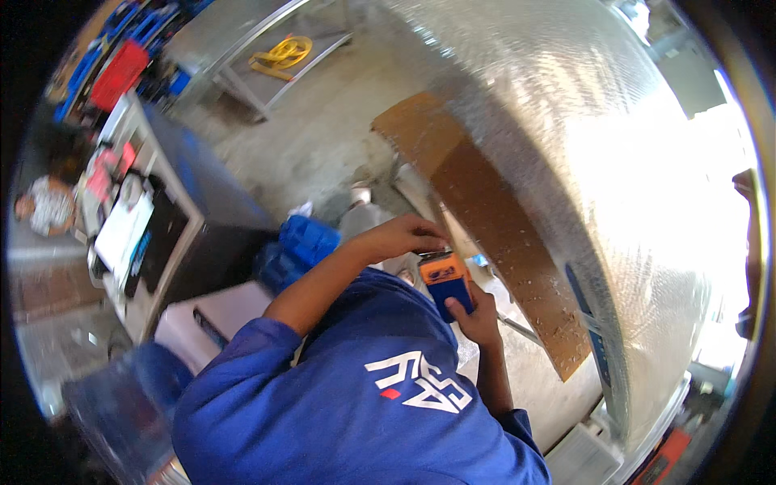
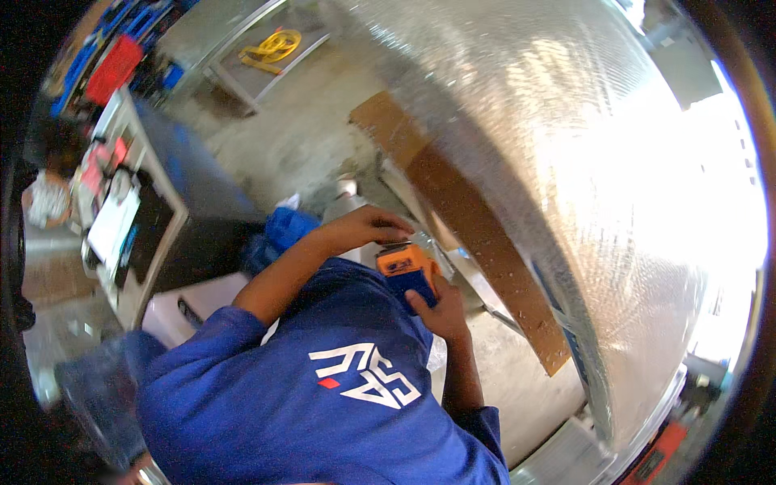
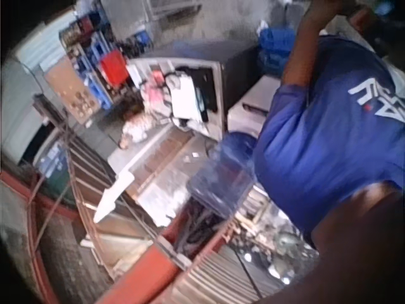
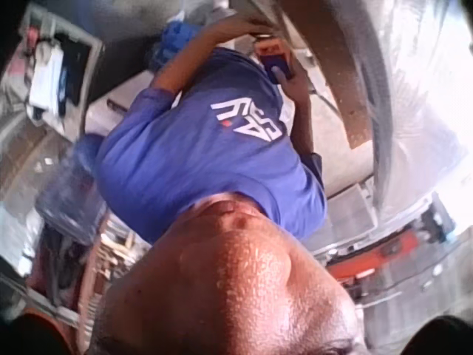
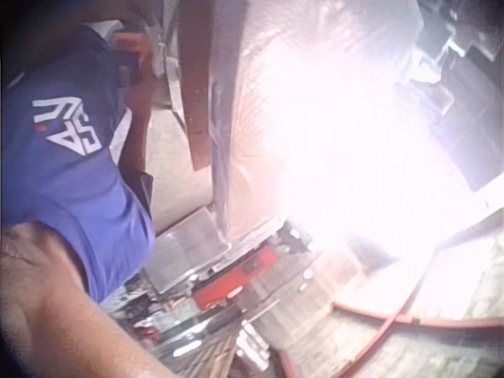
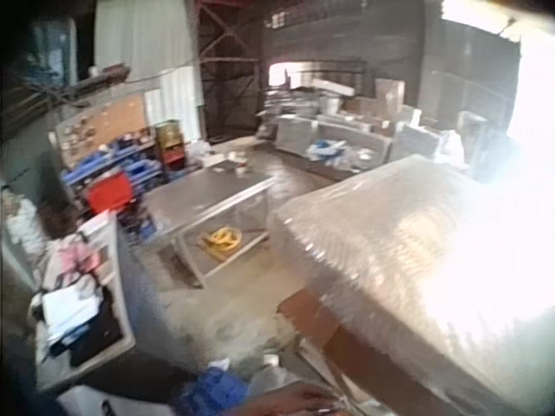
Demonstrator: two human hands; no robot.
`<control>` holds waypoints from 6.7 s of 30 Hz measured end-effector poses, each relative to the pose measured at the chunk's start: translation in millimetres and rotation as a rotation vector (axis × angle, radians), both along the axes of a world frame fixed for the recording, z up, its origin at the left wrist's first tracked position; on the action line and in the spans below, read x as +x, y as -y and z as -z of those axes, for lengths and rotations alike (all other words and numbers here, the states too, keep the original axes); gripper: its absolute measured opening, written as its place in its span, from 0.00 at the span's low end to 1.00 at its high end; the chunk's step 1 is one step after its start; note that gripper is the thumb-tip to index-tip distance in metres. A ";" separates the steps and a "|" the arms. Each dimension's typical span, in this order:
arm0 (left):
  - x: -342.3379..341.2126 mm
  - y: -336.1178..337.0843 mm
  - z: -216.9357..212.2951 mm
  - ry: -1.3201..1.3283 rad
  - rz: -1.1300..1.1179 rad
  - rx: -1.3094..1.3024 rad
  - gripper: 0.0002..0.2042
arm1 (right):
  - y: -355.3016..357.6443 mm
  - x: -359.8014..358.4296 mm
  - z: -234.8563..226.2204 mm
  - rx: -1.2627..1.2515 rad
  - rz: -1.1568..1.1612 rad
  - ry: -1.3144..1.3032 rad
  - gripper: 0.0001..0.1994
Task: The person wraps a large rectangular object with bubble wrap and secures it with packing tape. They smooth the wrap, apply tape along edges and seams, and rotate the object to cover all sides.
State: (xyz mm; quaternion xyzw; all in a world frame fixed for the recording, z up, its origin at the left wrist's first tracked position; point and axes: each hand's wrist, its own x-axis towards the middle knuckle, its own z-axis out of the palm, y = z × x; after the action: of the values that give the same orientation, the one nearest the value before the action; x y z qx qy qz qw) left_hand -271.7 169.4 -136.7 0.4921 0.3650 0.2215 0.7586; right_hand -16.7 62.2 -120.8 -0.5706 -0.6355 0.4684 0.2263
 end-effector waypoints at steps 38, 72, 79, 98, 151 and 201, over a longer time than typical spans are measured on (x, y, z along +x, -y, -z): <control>92.4 -336.1 -215.9 -0.347 0.681 1.778 0.42 | -112.7 -248.6 -47.3 0.301 1.373 -0.205 0.26; 5.6 -188.1 -40.8 0.197 0.819 0.466 0.22 | -132.9 -196.7 65.7 0.273 1.294 -0.116 0.23; 35.5 -185.5 44.2 0.073 0.688 1.057 0.26 | -171.1 -171.5 81.3 0.351 1.332 -0.258 0.23; -80.8 -280.1 34.1 0.221 0.888 1.014 0.25 | -192.0 -310.0 136.3 -0.080 1.504 -1.157 0.18; 469.7 -1160.3 -225.4 1.081 1.084 0.040 0.22 | -1036.1 40.1 106.8 0.077 1.518 -0.637 0.33; 1130.0 -648.0 -252.4 2.493 2.895 0.910 0.39 | -857.3 593.8 -109.1 1.188 3.660 1.213 0.19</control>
State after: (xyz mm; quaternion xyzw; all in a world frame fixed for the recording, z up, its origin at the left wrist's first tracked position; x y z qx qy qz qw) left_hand 858.3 817.4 115.8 -0.0927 0.9672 0.2347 0.0307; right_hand 577.1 919.6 -11.8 0.3404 -0.5556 0.7109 -0.2647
